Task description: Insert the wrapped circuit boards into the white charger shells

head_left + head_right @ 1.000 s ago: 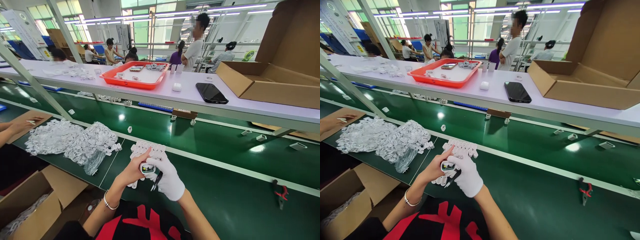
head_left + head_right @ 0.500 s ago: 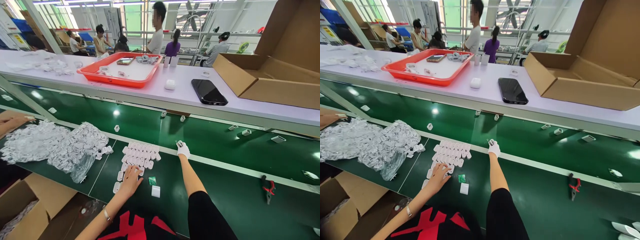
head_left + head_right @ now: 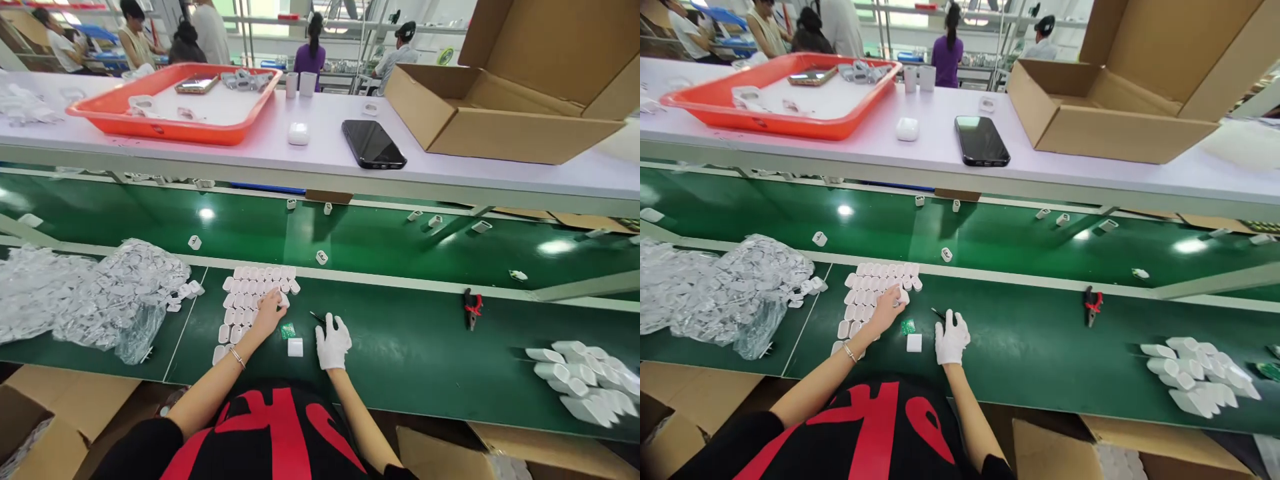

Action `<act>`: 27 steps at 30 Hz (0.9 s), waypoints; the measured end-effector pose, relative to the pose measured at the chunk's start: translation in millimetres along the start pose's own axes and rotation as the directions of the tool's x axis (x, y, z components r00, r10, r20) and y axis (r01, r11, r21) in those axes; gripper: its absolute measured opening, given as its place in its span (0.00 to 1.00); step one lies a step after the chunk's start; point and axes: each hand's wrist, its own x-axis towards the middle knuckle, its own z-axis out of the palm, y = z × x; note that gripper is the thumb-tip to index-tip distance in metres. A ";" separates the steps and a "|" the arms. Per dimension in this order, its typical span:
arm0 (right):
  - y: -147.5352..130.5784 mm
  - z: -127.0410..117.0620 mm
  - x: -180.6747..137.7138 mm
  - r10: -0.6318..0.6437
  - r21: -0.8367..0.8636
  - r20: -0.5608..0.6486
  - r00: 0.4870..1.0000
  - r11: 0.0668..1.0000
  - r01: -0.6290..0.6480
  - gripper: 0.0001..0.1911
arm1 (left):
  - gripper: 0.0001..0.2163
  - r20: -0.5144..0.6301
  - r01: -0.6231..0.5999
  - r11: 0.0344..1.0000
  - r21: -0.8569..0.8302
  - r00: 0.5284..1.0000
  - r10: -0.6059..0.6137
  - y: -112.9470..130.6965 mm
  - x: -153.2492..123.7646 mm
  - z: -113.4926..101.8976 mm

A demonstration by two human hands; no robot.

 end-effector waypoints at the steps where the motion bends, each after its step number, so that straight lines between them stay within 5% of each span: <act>1: -3.0 0.9 -8.4 -0.051 0.029 0.034 0.998 0.998 0.050 0.24 | 0.03 -0.016 0.003 0.999 -0.040 1.000 -0.004 -0.1 -2.2 -5.5; 4: -27.2 5.2 -20.3 -0.203 0.166 0.181 0.962 0.971 0.173 0.28 | 0.06 -0.069 0.017 0.991 -0.136 0.997 -0.027 -1.0 -12.2 -23.9; 6: -49.3 9.4 -18.2 -0.213 0.247 0.281 0.936 0.958 0.144 0.28 | 0.15 -0.111 0.033 0.984 -0.174 0.992 -0.053 -1.1 -20.9 -35.1; 9: -74.4 12.1 -3.8 -0.174 0.341 0.366 0.914 0.939 0.043 0.17 | 0.23 -0.167 0.046 0.979 -0.200 0.983 -0.080 0.0 -34.2 -48.1; 11: -81.5 7.7 8.7 -0.162 0.425 0.378 0.911 0.905 -0.015 0.11 | 0.22 -0.189 0.039 0.976 -0.213 0.979 -0.080 1.0 -41.8 -54.5; 13: -83.1 -2.8 18.3 -0.195 0.558 0.402 0.895 0.827 -0.071 0.15 | 0.22 -0.200 0.017 0.973 -0.229 0.978 -0.064 2.3 -47.9 -59.6; 18: -82.5 -44.7 16.2 -0.384 0.848 0.399 0.833 0.500 -0.176 0.35 | 0.25 -0.129 -0.109 0.942 -0.316 0.989 0.071 12.5 -56.8 -67.0; 23: -86.2 -86.2 4.2 -0.404 0.925 0.366 0.838 0.252 -0.283 0.32 | 0.31 -0.024 -0.236 0.903 -0.359 0.970 0.243 29.4 -57.6 -72.9; 27: -89.1 -104.9 -1.2 -0.371 0.946 0.290 0.882 0.253 -0.204 0.26 | 0.31 -0.028 -0.289 0.884 -0.369 0.953 0.300 36.4 -56.1 -79.7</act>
